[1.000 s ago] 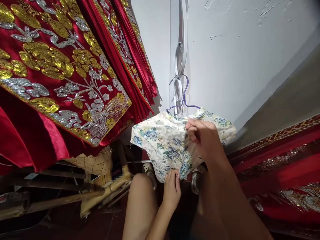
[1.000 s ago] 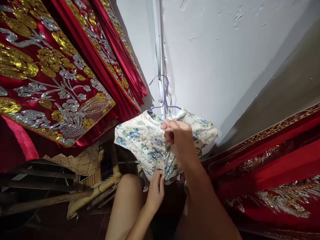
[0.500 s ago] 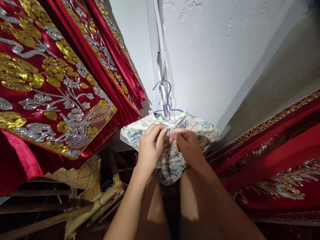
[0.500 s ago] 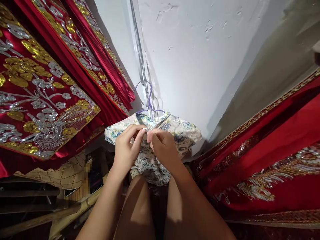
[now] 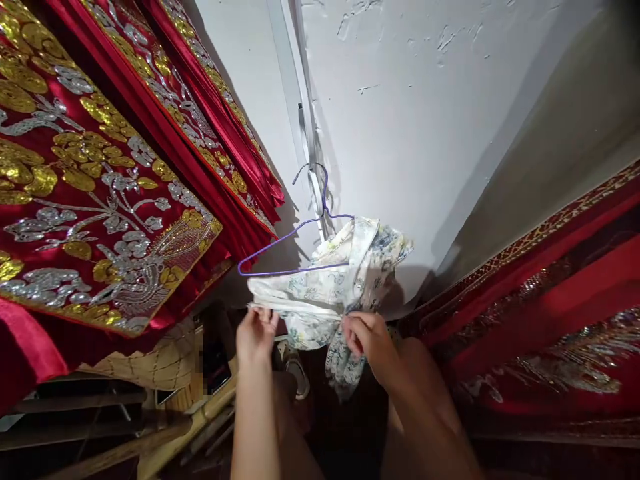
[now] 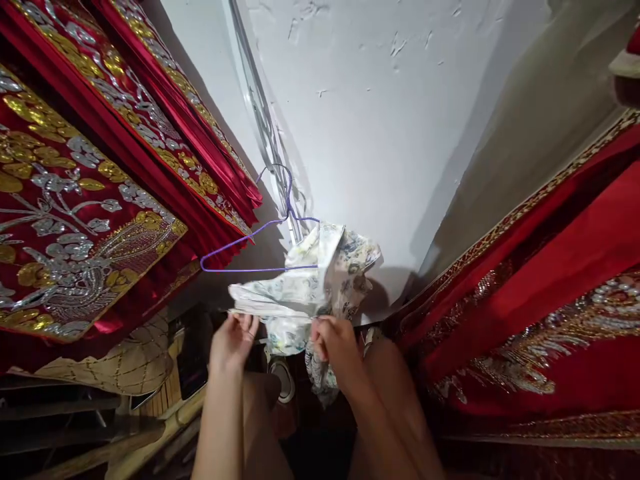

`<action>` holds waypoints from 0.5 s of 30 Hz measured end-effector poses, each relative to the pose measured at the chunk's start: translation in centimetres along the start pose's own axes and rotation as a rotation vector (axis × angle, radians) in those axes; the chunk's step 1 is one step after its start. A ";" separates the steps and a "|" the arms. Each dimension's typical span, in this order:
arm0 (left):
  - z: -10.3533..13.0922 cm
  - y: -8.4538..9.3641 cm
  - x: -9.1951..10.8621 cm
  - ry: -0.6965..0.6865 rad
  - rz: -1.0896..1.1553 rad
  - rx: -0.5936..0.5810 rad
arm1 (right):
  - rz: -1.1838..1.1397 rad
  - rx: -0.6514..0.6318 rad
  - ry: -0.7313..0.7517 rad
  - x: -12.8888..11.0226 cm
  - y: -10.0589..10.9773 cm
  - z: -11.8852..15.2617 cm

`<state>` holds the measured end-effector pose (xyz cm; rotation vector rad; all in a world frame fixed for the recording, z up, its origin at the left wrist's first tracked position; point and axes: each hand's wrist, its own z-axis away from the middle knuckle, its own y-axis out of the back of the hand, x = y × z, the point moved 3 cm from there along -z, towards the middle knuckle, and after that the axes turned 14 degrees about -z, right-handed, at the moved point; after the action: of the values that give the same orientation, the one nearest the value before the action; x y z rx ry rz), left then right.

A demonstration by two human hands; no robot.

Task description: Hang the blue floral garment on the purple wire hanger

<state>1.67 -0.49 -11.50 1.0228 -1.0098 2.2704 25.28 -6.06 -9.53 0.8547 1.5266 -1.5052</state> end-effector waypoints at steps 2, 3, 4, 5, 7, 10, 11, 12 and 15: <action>0.9 0.5 -4.1 0.104 -0.028 -0.022 | -0.139 0.180 0.053 1.0 2.3 0.9; 1.5 0.6 -5.7 0.120 -0.070 -0.037 | -0.221 0.285 0.080 1.6 3.7 1.5; 2.2 0.5 -7.0 0.114 -0.120 -0.074 | -0.295 0.385 0.100 2.3 5.2 2.1; 2.9 0.2 -7.8 0.086 -0.168 -0.125 | -0.349 0.480 0.116 3.0 6.7 2.9; 4.4 -0.8 -8.4 -0.014 -0.230 -0.276 | -0.369 0.627 0.144 3.9 8.8 4.4; 6.9 -2.8 -7.7 -0.174 -0.245 -0.503 | -0.255 0.727 0.205 4.0 9.8 6.0; 7.7 -3.4 -7.4 -0.212 -0.254 -0.546 | -0.212 0.748 0.236 3.6 9.5 6.2; 8.5 -3.8 -7.0 -0.245 -0.282 -0.576 | -0.166 0.758 0.274 3.1 9.1 6.2; 10.7 -4.6 -6.3 -0.342 -0.452 -0.638 | -0.002 0.599 0.331 1.1 6.6 4.6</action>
<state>13.38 -6.46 -9.47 1.2039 -1.3512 1.3050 31.10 -10.34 -13.24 1.5065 1.2994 -1.9317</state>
